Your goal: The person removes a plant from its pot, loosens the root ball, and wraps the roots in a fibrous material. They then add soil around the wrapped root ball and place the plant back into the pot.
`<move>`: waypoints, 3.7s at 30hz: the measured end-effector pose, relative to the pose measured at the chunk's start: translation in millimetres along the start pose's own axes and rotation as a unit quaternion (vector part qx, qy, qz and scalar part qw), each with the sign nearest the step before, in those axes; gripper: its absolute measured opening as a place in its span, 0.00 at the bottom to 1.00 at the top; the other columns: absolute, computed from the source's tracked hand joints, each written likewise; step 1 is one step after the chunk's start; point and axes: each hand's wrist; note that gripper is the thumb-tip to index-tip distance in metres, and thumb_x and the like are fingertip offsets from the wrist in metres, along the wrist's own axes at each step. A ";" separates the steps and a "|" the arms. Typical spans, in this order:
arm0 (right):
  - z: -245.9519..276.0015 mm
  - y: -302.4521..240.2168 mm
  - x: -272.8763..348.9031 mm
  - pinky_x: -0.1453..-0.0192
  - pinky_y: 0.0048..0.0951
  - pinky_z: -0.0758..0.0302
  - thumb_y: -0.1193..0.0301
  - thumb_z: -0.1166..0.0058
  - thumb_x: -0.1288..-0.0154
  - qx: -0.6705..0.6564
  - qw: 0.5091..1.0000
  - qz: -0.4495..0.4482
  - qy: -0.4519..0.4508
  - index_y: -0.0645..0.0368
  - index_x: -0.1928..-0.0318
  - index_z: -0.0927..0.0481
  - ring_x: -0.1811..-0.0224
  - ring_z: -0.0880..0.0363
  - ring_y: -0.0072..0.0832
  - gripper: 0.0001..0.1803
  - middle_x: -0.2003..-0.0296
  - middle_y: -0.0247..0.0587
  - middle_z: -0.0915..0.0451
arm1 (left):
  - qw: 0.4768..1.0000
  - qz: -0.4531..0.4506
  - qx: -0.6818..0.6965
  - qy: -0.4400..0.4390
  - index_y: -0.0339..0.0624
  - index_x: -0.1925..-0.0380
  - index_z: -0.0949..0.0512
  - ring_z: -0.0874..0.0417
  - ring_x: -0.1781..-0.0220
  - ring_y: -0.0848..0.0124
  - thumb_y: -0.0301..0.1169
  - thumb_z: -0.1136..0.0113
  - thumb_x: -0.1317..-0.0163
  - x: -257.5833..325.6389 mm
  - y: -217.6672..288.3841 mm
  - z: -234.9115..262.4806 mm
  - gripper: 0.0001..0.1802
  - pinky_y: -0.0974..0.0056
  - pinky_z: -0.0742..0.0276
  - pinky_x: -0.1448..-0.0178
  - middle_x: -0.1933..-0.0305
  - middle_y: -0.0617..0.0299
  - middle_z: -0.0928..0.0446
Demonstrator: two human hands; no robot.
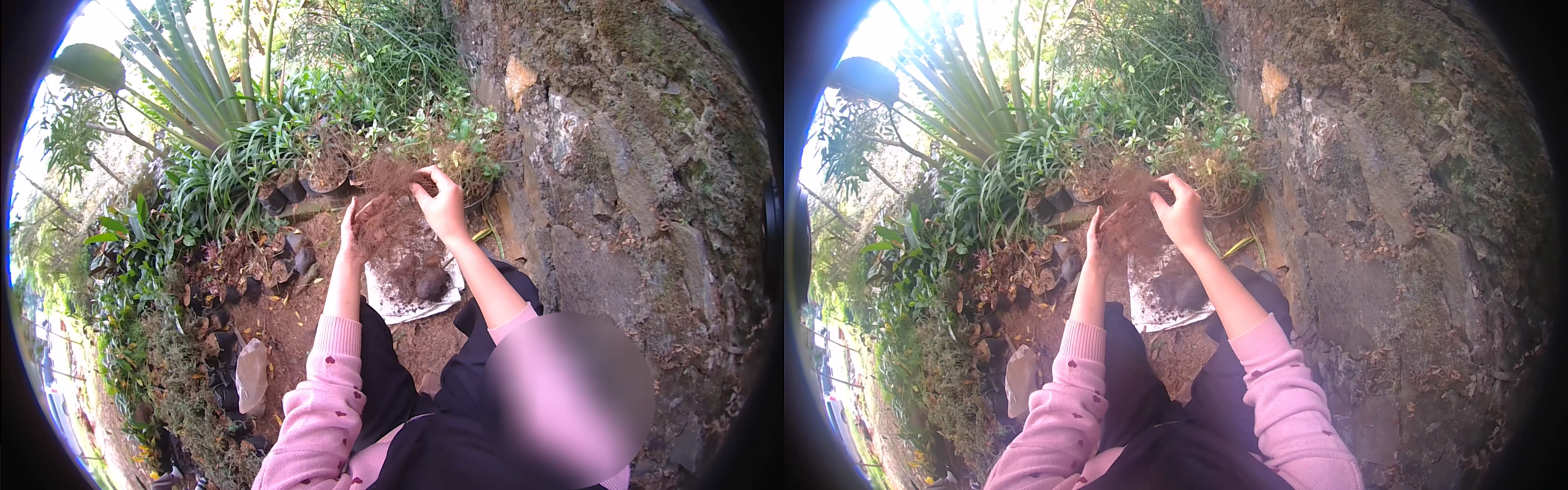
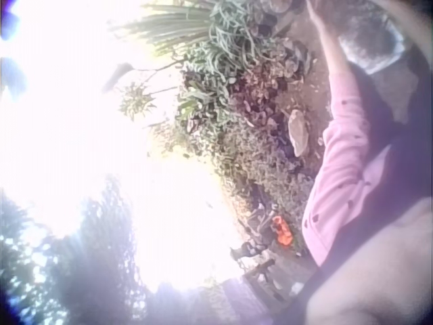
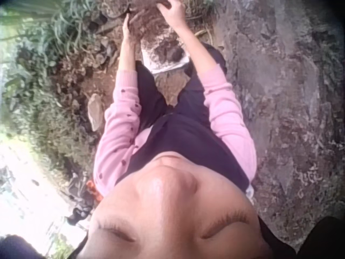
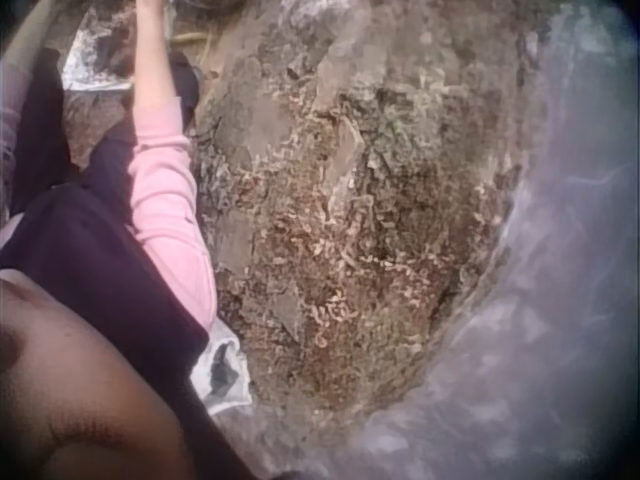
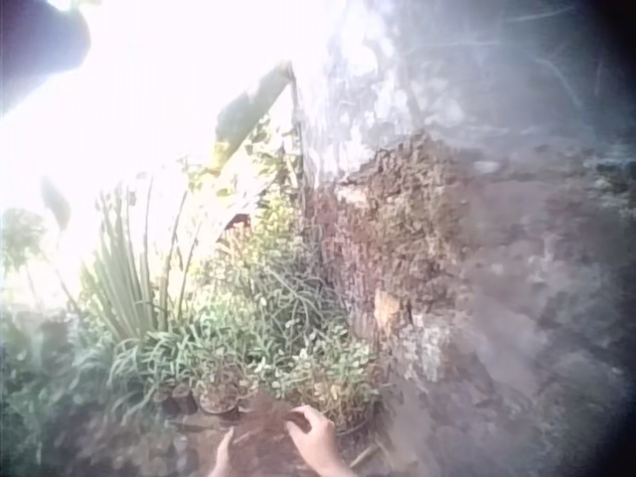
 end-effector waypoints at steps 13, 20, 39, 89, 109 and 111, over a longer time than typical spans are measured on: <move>-27.7 -2.3 31.2 0.34 0.48 0.41 0.60 0.37 0.47 0.249 0.955 0.116 -0.114 0.60 0.53 0.24 0.35 0.40 0.48 0.24 0.36 0.56 0.41 | 0.996 -0.064 0.031 0.045 0.52 0.36 0.37 0.34 0.36 0.56 0.64 0.68 0.37 -7.7 -31.0 -5.2 0.38 0.48 0.36 0.36 0.35 0.57 0.34; -44.3 5.0 47.2 0.31 0.59 0.51 0.54 0.50 0.38 0.251 0.943 0.115 -0.185 0.54 0.43 0.27 0.31 0.48 0.53 0.27 0.32 0.55 0.48 | 0.997 -0.034 0.067 0.012 0.53 0.33 0.41 0.39 0.31 0.56 0.67 0.69 0.38 -4.8 -37.0 0.5 0.41 0.48 0.42 0.31 0.30 0.58 0.41; -7.1 8.9 25.8 0.34 0.47 0.40 0.59 0.34 0.47 0.057 0.986 -0.118 -0.101 0.58 0.32 0.57 0.37 0.38 0.49 0.51 0.39 0.59 0.43 | 0.905 -0.186 0.360 -0.132 0.49 0.37 0.37 0.36 0.36 0.50 0.72 0.58 0.48 -8.4 -4.6 37.1 0.47 0.38 0.39 0.36 0.35 0.52 0.37; -41.8 -23.3 39.3 0.31 0.48 0.44 0.58 0.46 0.41 0.074 0.958 0.072 -0.266 0.58 0.42 0.28 0.35 0.37 0.50 0.28 0.36 0.57 0.37 | 0.962 -0.269 -0.045 0.030 0.47 0.39 0.35 0.27 0.41 0.60 0.60 0.60 0.36 0.3 -28.1 9.6 0.35 0.55 0.28 0.39 0.40 0.56 0.29; 4.0 10.5 -19.6 0.35 0.46 0.39 0.66 0.52 0.39 0.047 0.992 0.113 -0.035 0.55 0.48 0.26 0.40 0.30 0.39 0.19 0.46 0.45 0.26 | 0.980 -0.162 0.109 0.047 0.51 0.37 0.35 0.34 0.35 0.49 0.63 0.55 0.42 15.1 6.9 -18.3 0.39 0.37 0.37 0.36 0.34 0.54 0.36; 11.0 24.2 -18.6 0.40 0.38 0.33 0.66 0.50 0.39 0.017 1.000 -0.019 0.011 0.58 0.48 0.27 0.43 0.28 0.36 0.19 0.47 0.44 0.25 | 0.970 -0.203 0.115 0.065 0.51 0.38 0.35 0.34 0.36 0.49 0.63 0.55 0.42 11.6 15.5 3.0 0.39 0.36 0.36 0.37 0.35 0.53 0.35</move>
Point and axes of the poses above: each hand's wrist, its own x-axis away from the middle knuckle, its own z-axis out of the back of the hand, y = z × x
